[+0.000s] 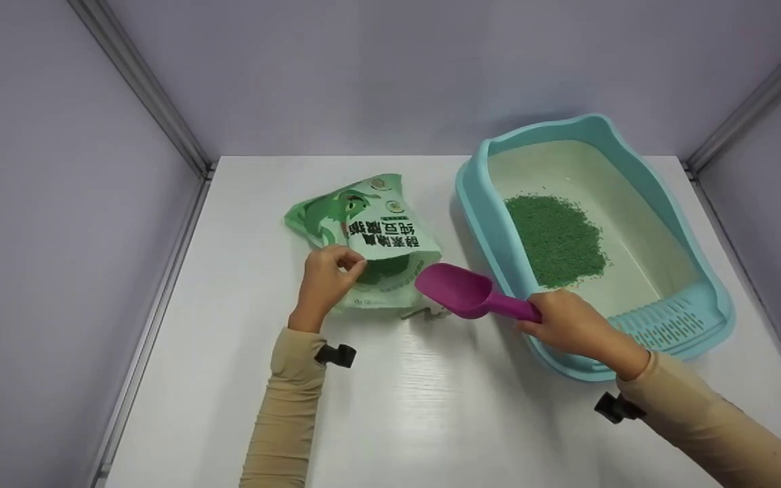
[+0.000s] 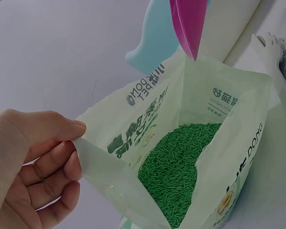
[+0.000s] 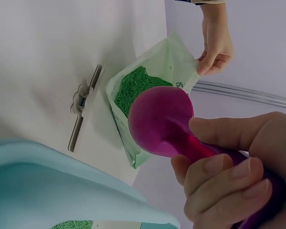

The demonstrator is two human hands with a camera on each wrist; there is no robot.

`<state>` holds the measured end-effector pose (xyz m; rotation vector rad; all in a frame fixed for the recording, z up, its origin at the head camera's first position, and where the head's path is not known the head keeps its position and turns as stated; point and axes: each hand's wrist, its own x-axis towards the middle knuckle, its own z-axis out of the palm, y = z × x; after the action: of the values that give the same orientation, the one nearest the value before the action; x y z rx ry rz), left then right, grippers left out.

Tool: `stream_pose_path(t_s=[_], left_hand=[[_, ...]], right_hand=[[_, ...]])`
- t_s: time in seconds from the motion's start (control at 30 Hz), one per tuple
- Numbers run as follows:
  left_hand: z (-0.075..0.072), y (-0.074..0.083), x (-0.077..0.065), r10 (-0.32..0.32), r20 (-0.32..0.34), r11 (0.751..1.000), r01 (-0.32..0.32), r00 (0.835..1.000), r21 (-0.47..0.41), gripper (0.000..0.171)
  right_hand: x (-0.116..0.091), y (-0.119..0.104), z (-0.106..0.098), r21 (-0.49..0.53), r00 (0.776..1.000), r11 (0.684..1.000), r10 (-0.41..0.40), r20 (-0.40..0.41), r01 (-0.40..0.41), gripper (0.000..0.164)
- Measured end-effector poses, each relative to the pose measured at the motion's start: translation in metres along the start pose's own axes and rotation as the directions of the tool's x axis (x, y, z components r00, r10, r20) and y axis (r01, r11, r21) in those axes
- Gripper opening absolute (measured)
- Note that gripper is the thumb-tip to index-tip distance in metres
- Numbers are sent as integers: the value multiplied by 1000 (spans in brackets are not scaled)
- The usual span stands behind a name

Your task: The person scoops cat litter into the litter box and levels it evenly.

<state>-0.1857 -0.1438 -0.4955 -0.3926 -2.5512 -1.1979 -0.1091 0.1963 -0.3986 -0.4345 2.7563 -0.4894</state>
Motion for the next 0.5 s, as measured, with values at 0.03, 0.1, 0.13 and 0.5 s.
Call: stream_pose_path(t_s=[0.03,0.1,0.13,0.5], left_hand=[[0,0,0,0,0,1000,0,1000,-1,8],[0,-1,0,0,0,1000,0,1000,-4,8],[0,-1,0,-1,-1,1000,1,1000,-7,8],[0,-1,-1,3,-11,1000,-3,1000,-25,7]], right_hand=[[2,-1,2,-3,1000,1000,3,0,-3,19],[5,-3,7,-10,1000,1000,6,-6,-6,20],[7,-4,10,-12,1000,1000,8,-10,-8,21],[24,-19,41,-4,997,1000,-30,-71,29,26]])
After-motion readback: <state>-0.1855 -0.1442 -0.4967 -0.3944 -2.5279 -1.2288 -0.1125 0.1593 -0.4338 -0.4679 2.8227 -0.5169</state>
